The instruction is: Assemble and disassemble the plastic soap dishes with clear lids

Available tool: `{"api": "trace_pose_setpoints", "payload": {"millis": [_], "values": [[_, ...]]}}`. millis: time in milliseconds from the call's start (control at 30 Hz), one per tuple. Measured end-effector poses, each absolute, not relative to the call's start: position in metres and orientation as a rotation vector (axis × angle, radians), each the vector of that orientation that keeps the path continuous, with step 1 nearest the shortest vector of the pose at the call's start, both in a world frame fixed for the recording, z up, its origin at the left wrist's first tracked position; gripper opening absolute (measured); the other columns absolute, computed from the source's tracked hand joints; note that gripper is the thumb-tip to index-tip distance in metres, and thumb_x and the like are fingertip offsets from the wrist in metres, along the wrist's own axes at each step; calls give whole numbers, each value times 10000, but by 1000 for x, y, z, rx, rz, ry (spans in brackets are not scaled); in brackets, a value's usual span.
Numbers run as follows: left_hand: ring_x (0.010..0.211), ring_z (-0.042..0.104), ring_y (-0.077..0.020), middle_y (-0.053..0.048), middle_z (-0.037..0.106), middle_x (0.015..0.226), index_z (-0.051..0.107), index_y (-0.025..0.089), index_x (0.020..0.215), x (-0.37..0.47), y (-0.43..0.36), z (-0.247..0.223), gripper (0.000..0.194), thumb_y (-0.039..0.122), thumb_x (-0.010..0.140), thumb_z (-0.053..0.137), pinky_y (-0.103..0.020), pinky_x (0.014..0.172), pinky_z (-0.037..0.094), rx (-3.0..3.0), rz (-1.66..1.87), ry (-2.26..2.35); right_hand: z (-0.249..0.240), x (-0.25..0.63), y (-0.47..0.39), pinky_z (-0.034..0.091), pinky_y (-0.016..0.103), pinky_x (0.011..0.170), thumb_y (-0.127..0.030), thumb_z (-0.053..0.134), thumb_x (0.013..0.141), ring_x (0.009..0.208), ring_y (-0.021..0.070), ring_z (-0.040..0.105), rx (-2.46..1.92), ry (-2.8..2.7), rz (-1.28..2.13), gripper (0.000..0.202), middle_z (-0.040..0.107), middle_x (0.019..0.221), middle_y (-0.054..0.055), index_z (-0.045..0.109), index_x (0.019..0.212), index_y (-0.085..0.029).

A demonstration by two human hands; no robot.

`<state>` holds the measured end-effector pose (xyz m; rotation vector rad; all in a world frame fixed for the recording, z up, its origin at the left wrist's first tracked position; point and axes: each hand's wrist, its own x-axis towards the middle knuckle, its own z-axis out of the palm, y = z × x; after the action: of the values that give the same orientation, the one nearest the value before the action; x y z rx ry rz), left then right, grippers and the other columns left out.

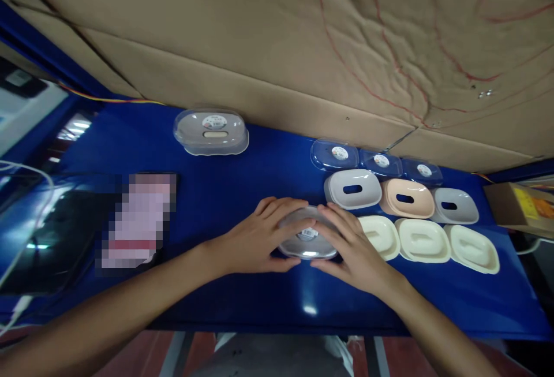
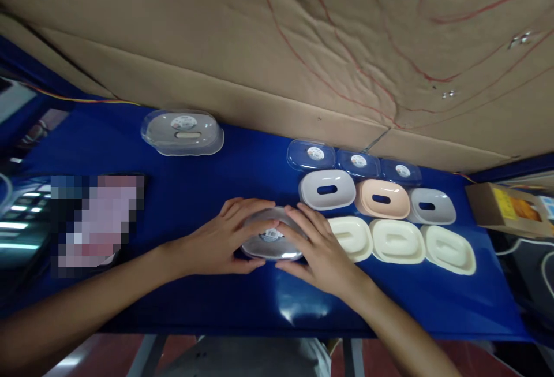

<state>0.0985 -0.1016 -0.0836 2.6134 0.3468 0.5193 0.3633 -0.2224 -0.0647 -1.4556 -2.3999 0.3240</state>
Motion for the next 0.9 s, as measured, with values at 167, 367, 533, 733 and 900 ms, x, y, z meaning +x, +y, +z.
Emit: {"api": "trace_pose_setpoints", "payload": {"millis": [167, 367, 533, 733, 900], "values": [[1459, 537, -376, -171, 532, 1640, 526, 255, 1550, 102, -101, -69, 636, 429, 969, 720, -565, 1191, 392, 2764, 428, 456, -62, 371, -224, 331, 623, 1322, -446, 628, 1084, 1672, 332, 276, -1454, -2512, 178, 793, 308, 1797, 124, 232, 1750, -273], [1482, 542, -385, -189, 532, 1654, 582, 201, 1483, 97, -66, -58, 540, 349, 970, 661, -583, 1199, 376, 2895, 458, 794, -54, 380, -225, 390, 623, 1263, -413, 603, 1098, 1621, 354, 381, -1490, -2374, 66, 713, 392, 1754, 167, 306, 1725, -252], [1482, 541, -399, -189, 539, 1651, 579, 196, 1508, 94, -25, -48, 526, 354, 1010, 637, -595, 1202, 368, 3006, 349, 938, -42, 397, -224, 452, 561, 1156, -353, 577, 1110, 1400, 362, 597, -1525, -2281, -49, 278, 648, 1492, 190, 676, 1315, -194], [1422, 553, -443, -241, 566, 1580, 545, 147, 1574, 104, 1, -42, 582, 399, 1050, 573, -610, 1161, 394, 3047, 217, 1182, -24, 424, -231, 419, 356, 717, -357, 435, 1159, 707, 216, 678, -1698, -2225, 119, 409, 695, 750, 40, 624, 830, -203], [1390, 559, -463, -253, 583, 1524, 516, 151, 1600, 108, 7, -40, 579, 332, 1050, 523, -626, 1119, 417, 2982, 282, 1337, -28, 421, -234, 333, 348, 671, -422, 387, 1177, 685, 214, 723, -1816, -2303, 318, 551, 744, 716, 36, 663, 746, -216]]}}
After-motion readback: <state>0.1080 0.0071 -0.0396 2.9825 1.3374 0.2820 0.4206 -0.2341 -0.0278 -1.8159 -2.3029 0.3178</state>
